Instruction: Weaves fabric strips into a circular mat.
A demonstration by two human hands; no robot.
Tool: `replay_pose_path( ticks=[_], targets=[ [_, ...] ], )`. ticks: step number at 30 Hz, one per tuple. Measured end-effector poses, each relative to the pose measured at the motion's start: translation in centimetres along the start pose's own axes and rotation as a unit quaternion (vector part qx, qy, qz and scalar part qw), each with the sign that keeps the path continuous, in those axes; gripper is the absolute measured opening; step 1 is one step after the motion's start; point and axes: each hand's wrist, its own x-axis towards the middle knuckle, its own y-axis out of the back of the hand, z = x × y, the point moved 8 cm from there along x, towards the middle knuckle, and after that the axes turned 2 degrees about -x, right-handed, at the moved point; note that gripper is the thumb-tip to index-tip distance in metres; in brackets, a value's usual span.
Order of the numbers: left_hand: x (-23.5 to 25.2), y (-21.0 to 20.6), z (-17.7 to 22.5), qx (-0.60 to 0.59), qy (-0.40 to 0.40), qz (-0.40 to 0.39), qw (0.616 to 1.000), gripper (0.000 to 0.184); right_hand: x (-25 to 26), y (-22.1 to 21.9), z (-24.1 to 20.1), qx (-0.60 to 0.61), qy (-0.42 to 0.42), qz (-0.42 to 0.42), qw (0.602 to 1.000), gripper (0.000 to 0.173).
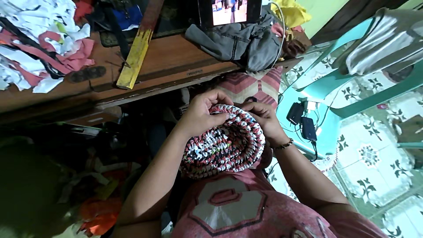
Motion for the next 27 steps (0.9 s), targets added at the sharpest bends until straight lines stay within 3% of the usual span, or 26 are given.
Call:
replay_pose_path(
  ticks=[27],
  targets=[
    [0.12, -0.15, -0.39, -0.013, 0.001, -0.015, 1.000, 0.029, 0.04, -0.19, 0.02, 0.001, 0.032, -0.017, 0.999, 0.019]
  ],
)
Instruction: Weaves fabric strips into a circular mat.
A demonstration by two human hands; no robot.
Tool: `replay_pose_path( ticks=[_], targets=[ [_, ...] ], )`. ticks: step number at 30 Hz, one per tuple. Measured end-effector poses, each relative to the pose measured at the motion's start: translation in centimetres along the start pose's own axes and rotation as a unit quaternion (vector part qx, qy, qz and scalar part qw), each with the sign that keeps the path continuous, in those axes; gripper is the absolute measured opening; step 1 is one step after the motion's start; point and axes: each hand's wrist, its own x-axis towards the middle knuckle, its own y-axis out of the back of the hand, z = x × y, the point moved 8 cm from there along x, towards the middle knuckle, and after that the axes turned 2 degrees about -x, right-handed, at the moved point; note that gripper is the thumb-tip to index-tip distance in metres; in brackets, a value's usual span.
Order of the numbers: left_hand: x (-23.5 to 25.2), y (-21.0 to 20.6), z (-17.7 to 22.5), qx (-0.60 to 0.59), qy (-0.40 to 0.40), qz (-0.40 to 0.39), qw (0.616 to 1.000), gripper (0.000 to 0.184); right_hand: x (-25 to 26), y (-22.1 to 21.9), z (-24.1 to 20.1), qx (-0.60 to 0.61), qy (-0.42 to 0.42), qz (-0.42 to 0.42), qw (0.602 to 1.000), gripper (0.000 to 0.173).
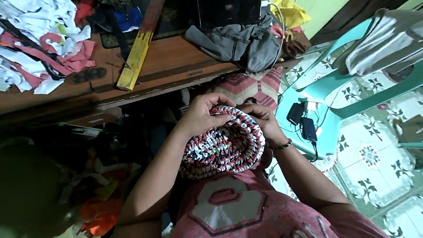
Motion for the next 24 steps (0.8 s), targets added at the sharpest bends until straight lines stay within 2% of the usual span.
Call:
replay_pose_path(
  ticks=[12, 16, 24],
  targets=[
    [-0.18, 0.17, -0.40, -0.026, 0.004, 0.004, 1.000, 0.027, -0.04, -0.45, -0.43, -0.021, 0.015, -0.013, 1.000, 0.021],
    [-0.41, 0.39, -0.58, -0.040, 0.022, 0.003, 0.999, 0.027, 0.01, -0.73, -0.52, -0.015, 0.002, -0.014, 1.000, 0.021],
    [-0.30, 0.30, -0.47, -0.040, 0.004, 0.008, 0.999, 0.026, -0.15, -0.42, 0.15, 0.012, -0.044, -0.003, 0.999, 0.022]
  ],
)
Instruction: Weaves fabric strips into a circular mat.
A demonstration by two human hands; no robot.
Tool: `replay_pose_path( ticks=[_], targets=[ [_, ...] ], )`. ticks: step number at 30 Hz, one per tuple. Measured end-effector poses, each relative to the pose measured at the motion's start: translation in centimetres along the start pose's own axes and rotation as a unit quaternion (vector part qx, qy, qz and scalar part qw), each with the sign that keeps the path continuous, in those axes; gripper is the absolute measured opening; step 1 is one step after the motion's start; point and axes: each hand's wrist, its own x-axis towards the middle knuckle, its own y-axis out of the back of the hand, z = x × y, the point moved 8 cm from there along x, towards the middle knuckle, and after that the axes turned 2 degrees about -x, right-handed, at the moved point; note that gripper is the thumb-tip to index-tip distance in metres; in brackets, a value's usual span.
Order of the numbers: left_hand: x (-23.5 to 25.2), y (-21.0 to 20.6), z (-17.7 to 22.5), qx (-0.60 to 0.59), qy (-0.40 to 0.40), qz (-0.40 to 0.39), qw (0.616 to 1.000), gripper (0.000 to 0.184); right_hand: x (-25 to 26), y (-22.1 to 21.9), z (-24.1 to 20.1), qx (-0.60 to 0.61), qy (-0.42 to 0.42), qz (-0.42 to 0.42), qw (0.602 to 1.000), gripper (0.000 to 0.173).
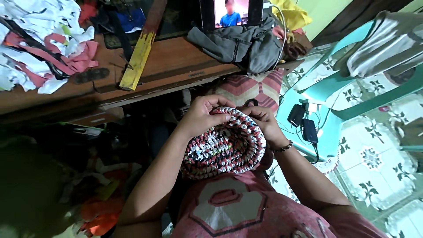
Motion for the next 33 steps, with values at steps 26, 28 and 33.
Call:
replay_pose_path(
  ticks=[26, 28, 33],
  targets=[
    [-0.2, -0.1, 0.2, 0.000, -0.007, -0.032, 0.999, 0.024, 1.1, -1.1, -0.8, 0.001, 0.034, -0.056, 0.998, 0.017],
    [-0.2, -0.1, 0.2, 0.005, -0.006, -0.023, 1.000, 0.023, 1.0, -1.1, -0.5, 0.014, 0.025, -0.048, 0.998, 0.018],
    [0.0, 0.0, 0.0, 0.003, 0.006, -0.017, 1.000, 0.025, 0.8, -0.7, 0.1, 0.029, 0.006, -0.013, 0.999, 0.019]
  ],
)
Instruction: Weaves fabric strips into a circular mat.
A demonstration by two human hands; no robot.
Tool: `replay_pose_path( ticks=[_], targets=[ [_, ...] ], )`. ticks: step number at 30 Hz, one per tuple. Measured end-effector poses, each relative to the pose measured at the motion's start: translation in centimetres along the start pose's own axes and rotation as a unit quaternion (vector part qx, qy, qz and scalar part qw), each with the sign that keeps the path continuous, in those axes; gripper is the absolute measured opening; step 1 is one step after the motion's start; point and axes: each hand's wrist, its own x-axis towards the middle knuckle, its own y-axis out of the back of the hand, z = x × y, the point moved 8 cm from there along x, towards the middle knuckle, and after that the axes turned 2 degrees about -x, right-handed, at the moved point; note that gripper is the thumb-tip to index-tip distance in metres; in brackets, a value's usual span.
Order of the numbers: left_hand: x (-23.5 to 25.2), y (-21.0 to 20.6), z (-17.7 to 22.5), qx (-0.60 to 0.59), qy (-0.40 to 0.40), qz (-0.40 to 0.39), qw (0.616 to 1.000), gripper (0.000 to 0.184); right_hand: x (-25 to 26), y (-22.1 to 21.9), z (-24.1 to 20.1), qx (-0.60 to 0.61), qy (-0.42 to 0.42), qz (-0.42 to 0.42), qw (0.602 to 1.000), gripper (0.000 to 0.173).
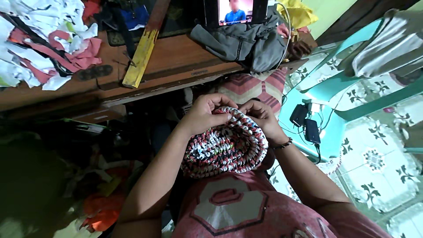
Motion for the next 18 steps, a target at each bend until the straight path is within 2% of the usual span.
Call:
replay_pose_path(
  ticks=[4, 8, 13, 18],
  targets=[
    [-0.1, 0.1, -0.1, 0.004, 0.009, 0.000, 1.000, 0.026, 0.1, 0.0, -0.7, -0.011, 0.046, 0.003, 0.999, 0.017],
    [-0.1, 0.0, -0.1, 0.006, 0.022, -0.001, 1.000, 0.025, 0.5, -0.2, -1.9, -0.050, 0.096, -0.009, 0.994, 0.009],
    [0.0, -0.3, -0.2, 0.007, 0.059, 0.002, 0.998, 0.024, 0.9, 0.0, -2.7, -0.084, 0.123, -0.053, 0.987, 0.005],
    [-0.1, -0.1, -0.2, 0.003, 0.070, 0.008, 0.998, 0.023, 1.1, 0.0, -3.1, -0.098, 0.125, -0.053, 0.986, 0.006]
  ],
)
